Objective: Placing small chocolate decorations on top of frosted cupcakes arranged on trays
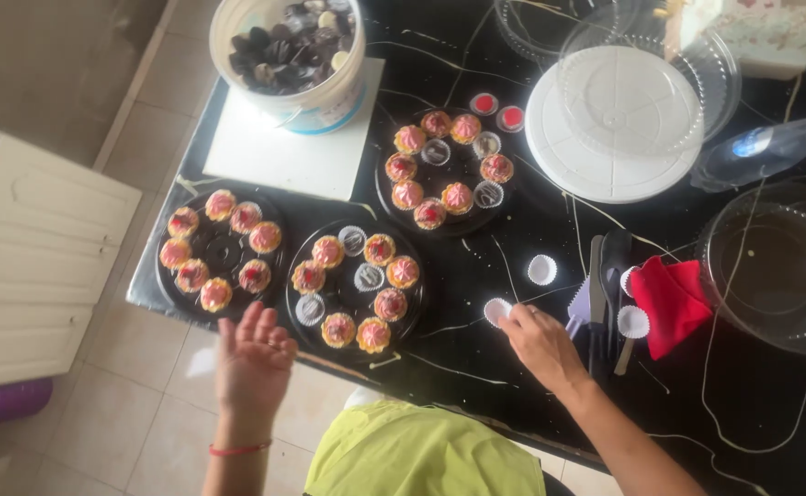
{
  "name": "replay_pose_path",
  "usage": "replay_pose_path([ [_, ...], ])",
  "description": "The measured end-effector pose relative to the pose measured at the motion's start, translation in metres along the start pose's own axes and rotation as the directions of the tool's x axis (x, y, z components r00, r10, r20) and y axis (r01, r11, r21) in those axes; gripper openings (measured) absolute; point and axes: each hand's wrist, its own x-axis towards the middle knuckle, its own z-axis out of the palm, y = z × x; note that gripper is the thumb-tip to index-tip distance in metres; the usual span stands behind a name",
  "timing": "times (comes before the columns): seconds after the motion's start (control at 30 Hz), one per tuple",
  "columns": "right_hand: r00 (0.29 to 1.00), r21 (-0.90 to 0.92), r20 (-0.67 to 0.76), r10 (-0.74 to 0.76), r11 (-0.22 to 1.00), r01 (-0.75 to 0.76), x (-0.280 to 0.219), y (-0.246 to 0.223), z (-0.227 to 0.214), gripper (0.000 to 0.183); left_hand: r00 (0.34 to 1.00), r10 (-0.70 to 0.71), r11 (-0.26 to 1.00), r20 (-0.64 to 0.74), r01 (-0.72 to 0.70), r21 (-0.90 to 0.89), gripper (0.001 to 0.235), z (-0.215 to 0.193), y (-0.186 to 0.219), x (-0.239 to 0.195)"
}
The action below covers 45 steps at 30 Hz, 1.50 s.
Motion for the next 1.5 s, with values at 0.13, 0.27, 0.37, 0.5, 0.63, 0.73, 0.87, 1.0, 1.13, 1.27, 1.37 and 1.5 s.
replay_pose_path([
  [0.13,0.981,-0.113,-0.129,-0.148,0.985,0.134,0.005,0.014,0.01,0.017,0.993,0.115,0.993,-0.017,-0.115,-0.016,0.044,-0.005,0.019,-0.045],
  [0.27,0.959,-0.094,-0.196,-0.203,0.978,0.187,0.015,0.008,0.007,0.014,0.991,0.13,0.989,-0.035,-0.132,-0.062,0.041,-0.021,0.029,-0.054],
  [0.37,0.94,-0.182,-0.267,-0.212,0.969,0.167,0.017,-0.001,0.004,0.03,0.993,0.098,0.995,-0.07,-0.099,-0.007,0.039,0.003,0.049,-0.045],
  [0.5,0.936,-0.121,-0.323,-0.138,0.987,0.104,0.01,-0.023,-0.004,0.018,0.883,0.342,0.79,0.321,-0.455,0.411,0.025,0.103,0.088,-0.011],
  [0.63,0.972,-0.121,-0.225,-0.067,0.992,0.04,-0.014,-0.066,0.002,0.019,0.295,0.389,-0.277,0.873,-0.866,0.417,0.007,0.183,0.132,0.136],
  [0.73,0.963,-0.076,-0.268,-0.031,0.997,0.011,-0.025,-0.106,0.015,0.022,0.103,0.026,-0.64,0.994,-0.762,0.096,0.028,0.248,0.144,0.223],
  [0.87,0.94,-0.063,-0.32,0.121,0.987,-0.149,-0.03,-0.143,0.01,0.017,0.353,-0.235,-0.717,0.906,-0.692,0.083,0.06,0.285,0.142,0.345],
  [1.0,0.907,-0.071,-0.342,0.245,0.956,-0.285,-0.045,-0.166,0.021,0.017,0.603,-0.331,-0.841,0.726,-0.537,0.062,0.029,0.301,0.145,0.381],
  [1.13,0.887,-0.032,-0.326,0.326,0.934,-0.355,-0.056,-0.175,0.035,0.018,0.66,-0.362,-0.894,0.659,-0.445,-0.045,0.019,0.307,0.147,0.413],
  [1.27,0.876,-0.069,-0.378,0.298,0.935,-0.348,-0.04,-0.165,0.03,0.014,0.701,-0.302,-0.892,0.646,-0.447,0.069,0.017,0.308,0.163,0.377],
  [1.37,0.888,-0.053,-0.361,0.286,0.944,-0.326,-0.04,-0.143,0.038,0.013,0.494,-0.137,-0.832,0.859,-0.528,0.171,0.034,0.288,0.163,0.352],
  [1.5,0.88,-0.122,-0.39,0.272,0.932,-0.343,-0.036,-0.123,0.029,0.031,0.349,0.127,-0.482,0.928,-0.797,0.365,0.009,0.246,0.056,0.14],
])
